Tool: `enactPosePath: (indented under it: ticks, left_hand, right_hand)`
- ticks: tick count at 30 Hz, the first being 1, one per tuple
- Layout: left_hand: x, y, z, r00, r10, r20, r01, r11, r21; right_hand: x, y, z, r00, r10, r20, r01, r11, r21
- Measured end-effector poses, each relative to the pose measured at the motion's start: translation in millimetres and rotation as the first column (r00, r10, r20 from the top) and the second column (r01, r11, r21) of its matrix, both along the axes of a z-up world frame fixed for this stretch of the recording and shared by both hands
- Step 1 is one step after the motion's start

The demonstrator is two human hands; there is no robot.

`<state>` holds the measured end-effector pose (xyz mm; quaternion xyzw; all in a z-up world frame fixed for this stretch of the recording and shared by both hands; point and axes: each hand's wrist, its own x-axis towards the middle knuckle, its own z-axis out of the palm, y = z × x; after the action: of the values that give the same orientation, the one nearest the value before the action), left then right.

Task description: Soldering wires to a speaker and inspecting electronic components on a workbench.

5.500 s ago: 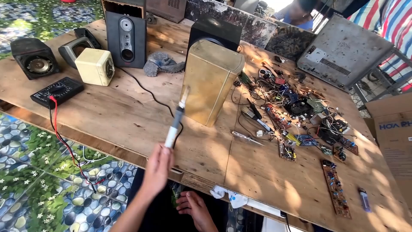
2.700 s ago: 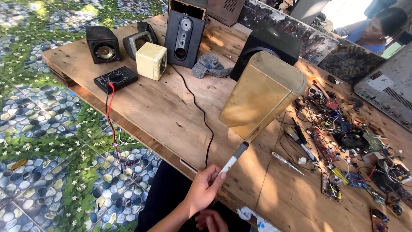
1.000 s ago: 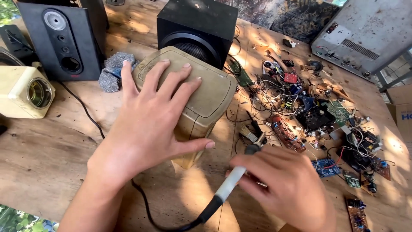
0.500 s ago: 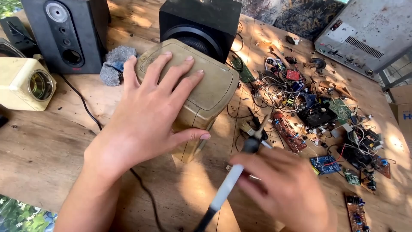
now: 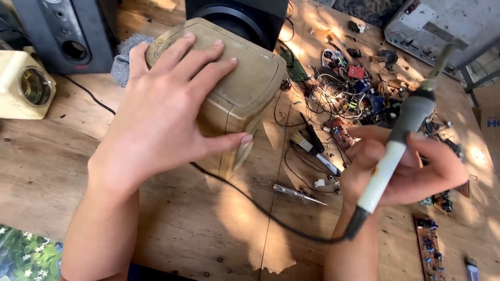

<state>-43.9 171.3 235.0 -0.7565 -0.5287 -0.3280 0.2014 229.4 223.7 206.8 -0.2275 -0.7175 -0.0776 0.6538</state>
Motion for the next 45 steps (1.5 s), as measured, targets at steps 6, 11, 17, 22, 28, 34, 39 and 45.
enactPosePath:
  ticks: [6,11,17,22,28,34,39,45]
  left_hand:
    - [-23.9,7.1,-1.0,0.991,-0.052,0.127,0.051,0.999,0.008]
    - [-41.5,14.1,-6.0,0.988,-0.044,0.146,0.044,0.999,0.001]
    - [-54.7,17.6,-4.3,0.973,-0.064,0.220,0.081,0.994,-0.073]
    - [-55.6,19.1,-4.1,0.972,-0.048,0.232,0.073,0.992,-0.101]
    - [-57.7,16.1,-0.9,0.965,-0.116,0.233,0.141,0.985,-0.094]
    - [-57.1,17.2,-0.8,0.969,-0.124,0.214,0.145,0.986,-0.081]
    - [-58.0,17.9,-0.5,0.968,-0.152,0.198,0.168,0.984,-0.065]
    - [-64.2,17.5,-0.3,0.956,-0.203,0.210,0.227,0.969,-0.095]
  right_hand:
    - [15.3,4.5,-67.1,0.701,0.633,-0.330,-0.710,0.667,-0.228]
    - [-27.7,-15.9,-56.7,0.861,0.482,0.161,-0.468,0.876,-0.118]
    - [-43.2,-13.7,-51.0,0.850,0.412,0.328,-0.388,0.911,-0.138]
    - [-40.3,-7.7,-52.9,0.844,0.432,0.317,-0.393,0.901,-0.181]
    - [-37.0,-3.3,-54.5,0.825,0.472,0.310,-0.427,0.881,-0.204]
    - [-37.0,-8.5,-51.9,0.819,0.533,0.214,-0.453,0.829,-0.329]
    - [-37.7,-4.8,-53.8,0.810,0.526,0.260,-0.453,0.842,-0.294]
    - [-37.8,-2.0,-49.6,0.913,0.401,0.078,-0.382,0.906,-0.181]
